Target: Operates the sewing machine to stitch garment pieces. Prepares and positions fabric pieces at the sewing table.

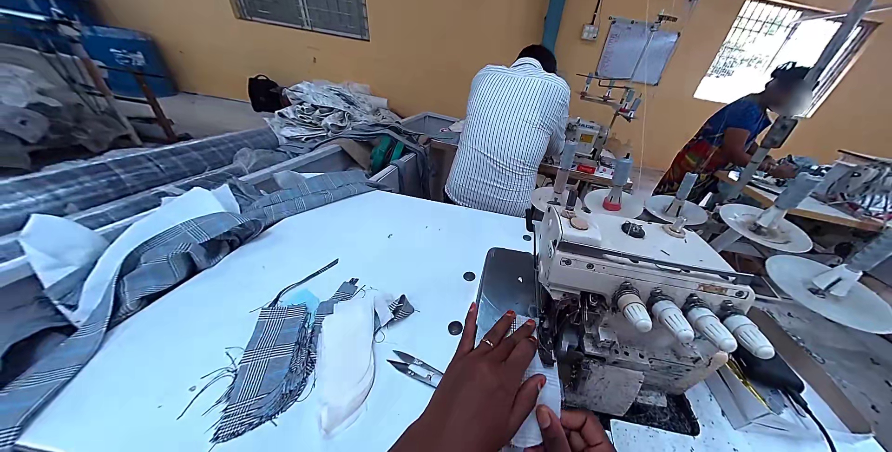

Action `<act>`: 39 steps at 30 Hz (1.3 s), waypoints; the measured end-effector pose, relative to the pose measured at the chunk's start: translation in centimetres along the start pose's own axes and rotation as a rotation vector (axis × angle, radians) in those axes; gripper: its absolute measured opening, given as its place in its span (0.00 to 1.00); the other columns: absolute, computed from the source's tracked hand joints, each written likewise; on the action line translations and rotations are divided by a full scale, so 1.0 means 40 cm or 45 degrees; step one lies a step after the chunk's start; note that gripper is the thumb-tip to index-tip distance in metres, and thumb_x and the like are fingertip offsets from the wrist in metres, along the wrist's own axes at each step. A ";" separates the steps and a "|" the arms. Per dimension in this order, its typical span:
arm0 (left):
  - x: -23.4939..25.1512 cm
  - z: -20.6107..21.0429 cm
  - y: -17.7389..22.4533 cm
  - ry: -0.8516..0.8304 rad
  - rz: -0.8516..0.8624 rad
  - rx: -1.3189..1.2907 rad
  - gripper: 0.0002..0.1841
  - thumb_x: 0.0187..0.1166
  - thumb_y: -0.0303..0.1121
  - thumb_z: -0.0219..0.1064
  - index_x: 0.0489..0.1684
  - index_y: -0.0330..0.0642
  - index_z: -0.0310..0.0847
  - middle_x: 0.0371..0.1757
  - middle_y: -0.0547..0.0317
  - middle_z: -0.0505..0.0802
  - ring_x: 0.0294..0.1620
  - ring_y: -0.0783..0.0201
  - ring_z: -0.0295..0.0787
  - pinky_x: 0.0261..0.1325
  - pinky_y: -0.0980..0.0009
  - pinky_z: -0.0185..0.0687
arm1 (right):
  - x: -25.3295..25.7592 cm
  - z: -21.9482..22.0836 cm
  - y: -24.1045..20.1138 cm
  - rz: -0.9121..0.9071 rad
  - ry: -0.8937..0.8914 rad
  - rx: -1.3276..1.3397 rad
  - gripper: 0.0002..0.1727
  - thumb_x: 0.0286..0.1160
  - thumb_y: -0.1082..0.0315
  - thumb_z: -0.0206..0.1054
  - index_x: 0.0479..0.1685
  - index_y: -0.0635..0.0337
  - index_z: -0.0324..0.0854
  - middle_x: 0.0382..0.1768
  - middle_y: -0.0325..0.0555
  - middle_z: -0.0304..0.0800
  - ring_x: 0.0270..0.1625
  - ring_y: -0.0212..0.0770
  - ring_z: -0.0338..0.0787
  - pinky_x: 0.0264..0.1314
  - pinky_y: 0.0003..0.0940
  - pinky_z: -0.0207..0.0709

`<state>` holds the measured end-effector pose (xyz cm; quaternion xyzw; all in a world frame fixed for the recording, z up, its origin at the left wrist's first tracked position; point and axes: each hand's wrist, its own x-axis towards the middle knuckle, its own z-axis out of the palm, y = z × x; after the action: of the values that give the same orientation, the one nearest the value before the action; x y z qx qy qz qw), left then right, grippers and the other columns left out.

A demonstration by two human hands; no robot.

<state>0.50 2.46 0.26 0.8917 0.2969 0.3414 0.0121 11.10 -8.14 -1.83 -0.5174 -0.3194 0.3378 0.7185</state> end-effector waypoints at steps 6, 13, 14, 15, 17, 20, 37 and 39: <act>0.022 0.007 -0.002 0.129 -0.030 0.007 0.16 0.86 0.42 0.56 0.52 0.45 0.89 0.67 0.55 0.91 0.75 0.46 0.83 0.77 0.27 0.60 | 0.005 0.034 -0.004 -0.130 0.082 0.104 0.15 0.75 0.88 0.63 0.43 0.59 0.64 0.19 0.37 0.91 0.20 0.34 0.94 0.21 0.27 0.88; -0.036 0.010 -0.039 0.249 0.525 -0.344 0.10 0.84 0.24 0.59 0.45 0.41 0.89 0.51 0.56 0.95 0.62 0.62 0.90 0.74 0.71 0.77 | 0.007 0.023 0.015 -0.322 0.006 -0.089 0.11 0.74 0.86 0.62 0.47 0.64 0.72 0.24 0.31 0.92 0.24 0.24 0.92 0.24 0.19 0.85; -0.037 0.005 -0.047 0.224 0.540 -0.362 0.10 0.84 0.24 0.59 0.46 0.41 0.89 0.53 0.56 0.95 0.64 0.62 0.90 0.76 0.71 0.76 | 0.007 0.021 0.020 -0.386 -0.004 -0.179 0.09 0.74 0.85 0.62 0.49 0.69 0.75 0.25 0.31 0.91 0.25 0.22 0.90 0.27 0.18 0.85; -0.037 0.001 -0.054 0.205 0.549 -0.369 0.11 0.84 0.24 0.59 0.46 0.41 0.90 0.54 0.56 0.96 0.64 0.62 0.90 0.77 0.70 0.75 | 0.007 0.018 0.025 -0.453 -0.004 -0.271 0.08 0.74 0.84 0.63 0.48 0.74 0.78 0.27 0.34 0.91 0.26 0.20 0.90 0.29 0.18 0.85; -0.033 -0.005 -0.061 0.173 0.549 -0.378 0.10 0.85 0.24 0.58 0.45 0.41 0.89 0.55 0.56 0.96 0.65 0.62 0.90 0.76 0.71 0.75 | 0.011 0.008 0.034 -0.550 0.008 -0.447 0.08 0.75 0.82 0.65 0.47 0.80 0.82 0.30 0.43 0.92 0.28 0.21 0.91 0.33 0.18 0.86; -0.022 -0.016 -0.072 0.100 0.545 -0.411 0.11 0.86 0.27 0.58 0.48 0.41 0.90 0.58 0.55 0.95 0.67 0.60 0.89 0.77 0.68 0.75 | 0.026 -0.013 0.037 -0.726 0.017 -0.763 0.10 0.76 0.76 0.67 0.45 0.77 0.89 0.29 0.51 0.93 0.24 0.29 0.90 0.30 0.24 0.86; -0.002 -0.016 -0.062 0.039 0.399 -0.370 0.13 0.87 0.31 0.55 0.48 0.41 0.89 0.57 0.55 0.94 0.67 0.58 0.89 0.79 0.60 0.74 | 0.023 -0.028 0.001 -1.062 0.121 -1.018 0.13 0.77 0.69 0.63 0.38 0.69 0.90 0.35 0.55 0.91 0.40 0.37 0.91 0.46 0.24 0.85; 0.002 -0.023 -0.067 -0.007 0.380 -0.413 0.13 0.87 0.30 0.54 0.49 0.40 0.88 0.57 0.53 0.94 0.68 0.58 0.88 0.80 0.62 0.73 | 0.006 0.000 0.004 -1.111 0.061 -1.079 0.15 0.81 0.64 0.60 0.45 0.65 0.91 0.47 0.55 0.94 0.55 0.44 0.91 0.62 0.34 0.82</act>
<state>-1.40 4.54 0.41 0.9130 0.1029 0.3804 0.1055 11.20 -7.89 -1.97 -0.5872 -0.5924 -0.1561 0.5291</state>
